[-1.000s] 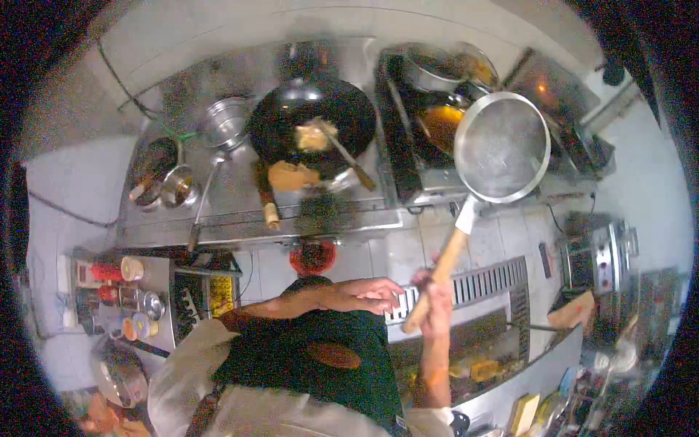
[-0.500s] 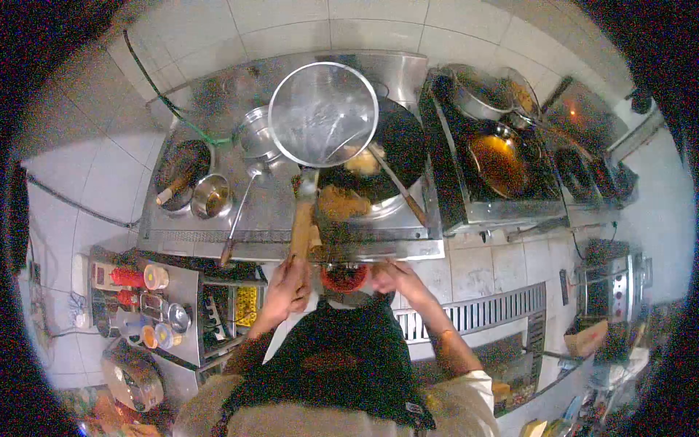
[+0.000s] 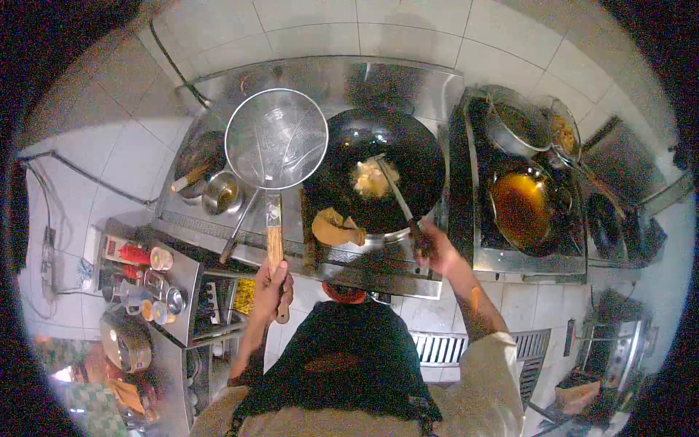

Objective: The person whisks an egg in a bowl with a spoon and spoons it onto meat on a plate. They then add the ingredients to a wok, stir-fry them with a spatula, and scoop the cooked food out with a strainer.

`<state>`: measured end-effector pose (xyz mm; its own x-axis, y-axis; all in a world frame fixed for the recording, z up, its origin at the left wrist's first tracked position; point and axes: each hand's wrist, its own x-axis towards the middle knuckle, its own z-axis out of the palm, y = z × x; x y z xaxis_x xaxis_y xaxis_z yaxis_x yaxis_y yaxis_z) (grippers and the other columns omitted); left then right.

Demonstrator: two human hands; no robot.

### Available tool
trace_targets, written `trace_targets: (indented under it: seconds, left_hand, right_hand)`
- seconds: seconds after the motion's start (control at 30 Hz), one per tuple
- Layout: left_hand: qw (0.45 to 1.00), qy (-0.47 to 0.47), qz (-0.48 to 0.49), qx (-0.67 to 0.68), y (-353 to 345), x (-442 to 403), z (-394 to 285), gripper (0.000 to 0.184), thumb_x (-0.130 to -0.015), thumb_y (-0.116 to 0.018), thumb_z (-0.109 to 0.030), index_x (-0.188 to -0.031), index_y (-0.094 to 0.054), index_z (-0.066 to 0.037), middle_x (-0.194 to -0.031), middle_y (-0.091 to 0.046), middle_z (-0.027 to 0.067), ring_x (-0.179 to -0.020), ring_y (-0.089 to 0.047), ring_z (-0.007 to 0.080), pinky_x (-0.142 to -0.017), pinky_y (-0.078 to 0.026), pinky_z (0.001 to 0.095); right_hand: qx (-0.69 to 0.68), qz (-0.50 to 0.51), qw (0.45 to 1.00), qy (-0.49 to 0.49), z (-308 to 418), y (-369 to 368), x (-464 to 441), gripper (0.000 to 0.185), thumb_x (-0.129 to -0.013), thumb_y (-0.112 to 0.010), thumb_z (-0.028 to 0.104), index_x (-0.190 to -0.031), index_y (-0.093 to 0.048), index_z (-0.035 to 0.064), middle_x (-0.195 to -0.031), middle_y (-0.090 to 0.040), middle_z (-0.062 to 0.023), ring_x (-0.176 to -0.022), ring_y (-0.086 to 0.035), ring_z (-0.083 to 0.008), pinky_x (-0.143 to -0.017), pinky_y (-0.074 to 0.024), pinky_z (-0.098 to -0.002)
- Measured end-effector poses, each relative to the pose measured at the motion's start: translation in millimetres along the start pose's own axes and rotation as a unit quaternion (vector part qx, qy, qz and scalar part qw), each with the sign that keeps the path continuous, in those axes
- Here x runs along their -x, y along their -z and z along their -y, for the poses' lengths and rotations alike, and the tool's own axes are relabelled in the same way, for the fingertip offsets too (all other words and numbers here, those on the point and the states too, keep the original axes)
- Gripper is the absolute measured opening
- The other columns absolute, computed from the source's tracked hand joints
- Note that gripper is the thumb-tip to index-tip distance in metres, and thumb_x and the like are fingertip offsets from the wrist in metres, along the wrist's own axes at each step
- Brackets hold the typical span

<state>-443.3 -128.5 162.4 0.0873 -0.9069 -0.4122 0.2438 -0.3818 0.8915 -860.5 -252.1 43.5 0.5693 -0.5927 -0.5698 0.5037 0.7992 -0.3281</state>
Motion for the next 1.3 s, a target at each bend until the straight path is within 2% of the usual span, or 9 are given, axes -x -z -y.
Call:
trace_targets:
  seconds: [0.13, 0.4, 0.5, 0.6, 0.87, 0.93, 1.03, 1.27, 1.3]
  left_hand:
    - [1.0, -0.024, 0.013, -0.01, 11, -5, 15, 0.021, -0.101, -0.059, -0.031, -0.105, -0.05, -0.012, -0.062, -0.047, -0.0004, -0.039, -0.042, 0.0085, -0.035, -0.034, 0.0243]
    - [1.0, -0.02, 0.011, -0.016, 53, -1, 18, 0.019, -0.101, -0.059, -0.028, -0.106, -0.05, -0.011, -0.06, -0.047, -0.0009, -0.039, -0.043, 0.0081, -0.034, -0.035, 0.0237]
    - [1.0, -0.018, 0.002, -0.01, 68, 0, 20, 0.02, -0.1, -0.06, -0.028, -0.108, -0.05, -0.011, -0.06, -0.047, -0.0013, -0.039, -0.043, 0.008, -0.034, -0.035, 0.0239]
    - [1.0, -0.017, -0.003, -0.007, 81, 4, 22, 0.022, -0.1, -0.06, -0.029, -0.109, -0.051, -0.011, -0.059, -0.047, -0.0017, -0.039, -0.043, 0.0077, -0.034, -0.036, 0.0239]
    - [0.999, -0.031, -0.008, -0.017, 107, 11, 33, 0.024, -0.099, -0.061, -0.031, -0.11, -0.052, -0.011, -0.059, -0.046, -0.0024, -0.039, -0.043, 0.0076, -0.034, -0.036, 0.0239]
    - [0.999, -0.033, -0.012, -0.005, 110, 13, 34, 0.025, -0.099, -0.062, -0.031, -0.112, -0.052, -0.012, -0.059, -0.046, -0.0023, -0.04, -0.043, 0.0074, -0.035, -0.036, 0.0236]
    - [0.999, -0.03, -0.014, -0.006, 112, 16, 31, 0.026, -0.099, -0.062, -0.031, -0.112, -0.053, -0.012, -0.059, -0.046, -0.0023, -0.04, -0.043, 0.0074, -0.035, -0.037, 0.0235]
    - [0.999, -0.04, -0.011, -0.005, 119, 14, 32, 0.027, -0.1, -0.059, -0.032, -0.113, -0.052, -0.009, -0.059, -0.044, -0.0025, -0.039, -0.042, 0.0061, -0.034, -0.036, 0.0222]
    - [0.999, -0.037, -0.017, -0.013, 118, 17, 29, 0.028, -0.1, -0.06, -0.032, -0.116, -0.052, -0.009, -0.06, -0.044, -0.0027, -0.039, -0.042, 0.0061, -0.034, -0.036, 0.0222]
  right_hand:
    - [0.192, -0.074, 0.976, 0.063, 27, -71, 3, 0.039, -0.101, -0.051, 0.046, -0.106, -0.062, 0.0098, -0.067, -0.059, -0.0027, -0.039, -0.037, -0.0101, -0.034, -0.0342, -0.0222]
    - [0.561, -0.218, 0.795, 0.07, 73, -149, 109, 0.027, -0.09, -0.069, 0.019, -0.109, -0.055, 0.0054, -0.071, -0.064, -0.0077, -0.045, -0.058, -0.0176, -0.038, -0.0455, -0.0316]
    - [0.817, -0.221, 0.533, 0.007, 84, -201, 125, 0.033, -0.085, -0.074, 0.024, -0.111, -0.063, 0.007, -0.069, -0.066, -0.0095, -0.047, -0.061, -0.0189, -0.042, -0.0481, -0.0325]
    - [0.891, -0.163, 0.421, 0.057, 92, -211, 112, 0.027, -0.086, -0.071, 0.026, -0.105, -0.068, 0.0074, -0.066, -0.065, -0.0095, -0.045, -0.058, -0.0186, -0.042, -0.0479, -0.0341]
    - [0.872, -0.247, 0.408, -0.11, 94, -185, 39, 0.022, -0.086, -0.066, 0.021, -0.098, -0.071, 0.0035, -0.071, -0.068, -0.0147, -0.061, -0.069, -0.0254, -0.06, -0.0572, -0.0384]
    - [0.908, -0.271, 0.238, 0.214, 77, -120, 4, 0.023, -0.082, -0.067, 0.021, -0.094, -0.071, 0.0027, -0.08, -0.071, -0.0181, -0.074, -0.073, -0.0319, -0.07, -0.0597, -0.0431]
    - [0.915, -0.323, 0.177, 0.167, 40, -189, 25, 0.025, -0.08, -0.068, 0.024, -0.093, -0.072, 0.0034, -0.092, -0.071, -0.0223, -0.088, -0.071, -0.0387, -0.082, -0.058, -0.0479]
    - [0.93, -0.21, 0.26, 0.155, 99, -183, 88, 0.043, -0.081, -0.071, 0.026, -0.123, -0.069, 0.0185, -0.079, -0.072, -0.0144, -0.07, -0.07, -0.0338, -0.067, -0.0563, -0.0415]
    - [0.866, -0.294, 0.405, -0.018, 94, -222, 95, 0.043, -0.085, -0.071, 0.024, -0.127, -0.067, 0.0166, -0.065, -0.066, -0.0088, -0.051, -0.063, -0.0233, -0.052, -0.0515, -0.0351]
